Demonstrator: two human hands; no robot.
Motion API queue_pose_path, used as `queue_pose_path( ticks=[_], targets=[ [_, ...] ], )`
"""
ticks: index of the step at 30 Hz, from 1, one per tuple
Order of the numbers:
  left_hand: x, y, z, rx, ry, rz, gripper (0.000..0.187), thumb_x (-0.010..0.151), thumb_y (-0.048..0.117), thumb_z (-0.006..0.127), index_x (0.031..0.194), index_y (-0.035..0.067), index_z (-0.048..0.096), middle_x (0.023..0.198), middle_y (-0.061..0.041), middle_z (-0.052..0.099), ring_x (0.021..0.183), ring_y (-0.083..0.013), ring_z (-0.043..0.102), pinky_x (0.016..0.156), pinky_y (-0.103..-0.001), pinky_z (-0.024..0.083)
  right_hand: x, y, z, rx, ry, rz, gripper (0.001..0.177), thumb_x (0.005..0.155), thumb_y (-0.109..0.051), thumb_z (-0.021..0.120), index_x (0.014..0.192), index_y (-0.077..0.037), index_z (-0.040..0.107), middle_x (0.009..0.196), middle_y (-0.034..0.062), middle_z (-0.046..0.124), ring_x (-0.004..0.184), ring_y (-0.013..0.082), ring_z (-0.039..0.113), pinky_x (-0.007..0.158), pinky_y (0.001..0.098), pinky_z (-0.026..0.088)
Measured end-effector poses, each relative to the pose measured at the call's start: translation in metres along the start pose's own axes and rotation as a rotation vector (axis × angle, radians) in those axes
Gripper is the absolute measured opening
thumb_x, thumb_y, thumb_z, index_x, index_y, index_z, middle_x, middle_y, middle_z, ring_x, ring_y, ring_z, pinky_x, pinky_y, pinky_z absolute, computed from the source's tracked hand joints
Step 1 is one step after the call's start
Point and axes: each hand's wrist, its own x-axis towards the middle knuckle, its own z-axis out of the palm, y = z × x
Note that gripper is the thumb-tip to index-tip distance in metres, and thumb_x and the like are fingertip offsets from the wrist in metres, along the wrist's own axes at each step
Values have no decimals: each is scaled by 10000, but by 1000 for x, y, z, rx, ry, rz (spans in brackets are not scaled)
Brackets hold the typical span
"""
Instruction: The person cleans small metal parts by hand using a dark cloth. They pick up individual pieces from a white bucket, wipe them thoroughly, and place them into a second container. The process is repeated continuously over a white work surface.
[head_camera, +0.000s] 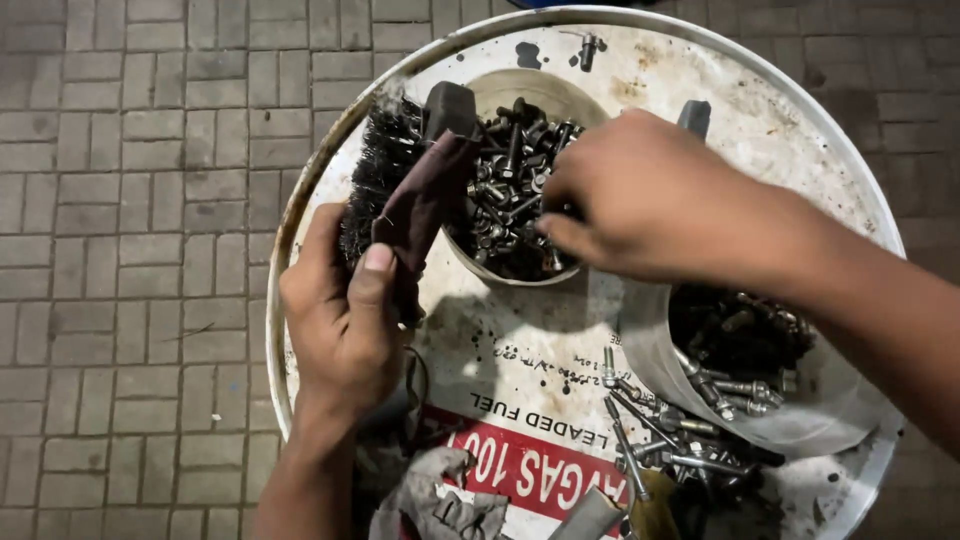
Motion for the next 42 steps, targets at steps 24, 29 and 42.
queue_pose_path(
  ticks=[24,29,42],
  targets=[
    [2,4,-5,-20,-92,14,459,1022,391,415,1199,0,577,910,-79,640,794,-191,580,701,-345,467,18,-18,-11,-418,-291,14,449,1050,-107,406,696,-148,679,796,21,704,975,150,618,1231,458,295],
    [2,5,-8,-53,-99,20,468,1022,420,397,1152,12,585,806,-47,584,686,-163,523,584,-319,409,21,-2,9,-592,-198,-111,171,1005,-238,557,1004,-206,724,1054,-24,730,1191,172,574,1355,578,191],
    [0,6,-8,-102,-40,114,294,1012,257,424,1084,18,580,882,-67,566,801,-188,507,680,-341,409,-12,-4,6,-99,51,-67,412,917,-122,620,1327,-144,664,1338,118,621,1296,341,513,1104,552,414]
  ],
)
